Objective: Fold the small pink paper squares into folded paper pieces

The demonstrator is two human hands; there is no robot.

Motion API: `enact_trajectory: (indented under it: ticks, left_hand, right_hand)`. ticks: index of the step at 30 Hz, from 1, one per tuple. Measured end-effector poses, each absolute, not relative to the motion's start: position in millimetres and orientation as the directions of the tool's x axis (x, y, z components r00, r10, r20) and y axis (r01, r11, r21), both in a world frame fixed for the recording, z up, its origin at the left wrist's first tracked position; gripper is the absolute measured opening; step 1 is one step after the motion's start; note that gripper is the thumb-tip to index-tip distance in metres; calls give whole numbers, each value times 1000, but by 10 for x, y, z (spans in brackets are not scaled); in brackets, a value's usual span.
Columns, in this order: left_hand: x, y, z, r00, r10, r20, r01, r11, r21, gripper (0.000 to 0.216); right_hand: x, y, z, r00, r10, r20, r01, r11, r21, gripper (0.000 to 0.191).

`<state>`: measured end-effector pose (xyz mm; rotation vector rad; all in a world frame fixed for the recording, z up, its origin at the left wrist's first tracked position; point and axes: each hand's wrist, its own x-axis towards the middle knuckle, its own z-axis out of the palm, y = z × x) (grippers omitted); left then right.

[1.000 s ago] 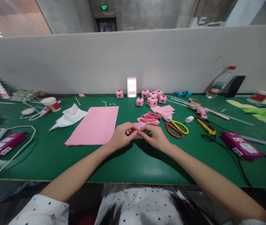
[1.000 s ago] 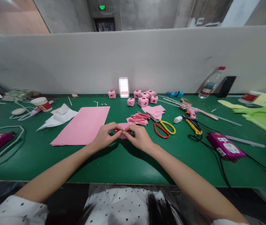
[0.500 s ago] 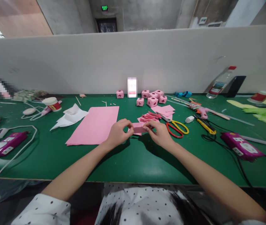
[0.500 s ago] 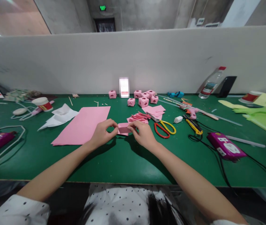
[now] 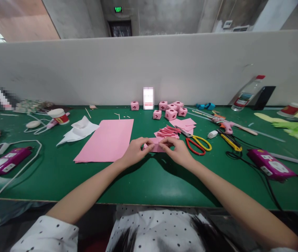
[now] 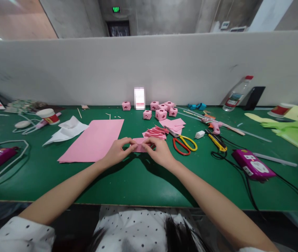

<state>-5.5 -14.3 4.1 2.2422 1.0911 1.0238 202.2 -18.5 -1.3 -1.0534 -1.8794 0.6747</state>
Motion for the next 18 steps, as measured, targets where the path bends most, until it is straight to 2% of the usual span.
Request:
enact_trajectory:
  ticks: [7,13,18]
  left_hand:
    - [-25,-159,-51,509,701,500,530,-713,459,17]
    - [-71,-139,-33,379,746,547,616,-645,453,16]
    - [-92,-135,-9,326,770,549,607,-616,503,18]
  right_hand:
    - [1950,-205,-40,-319,851,416,429,521,-738,8]
    - [2075,-111,-23,-288,862,417,447,506,-737,9]
    - [2206,-65,35,-203,867,455,522,488,-699,10]
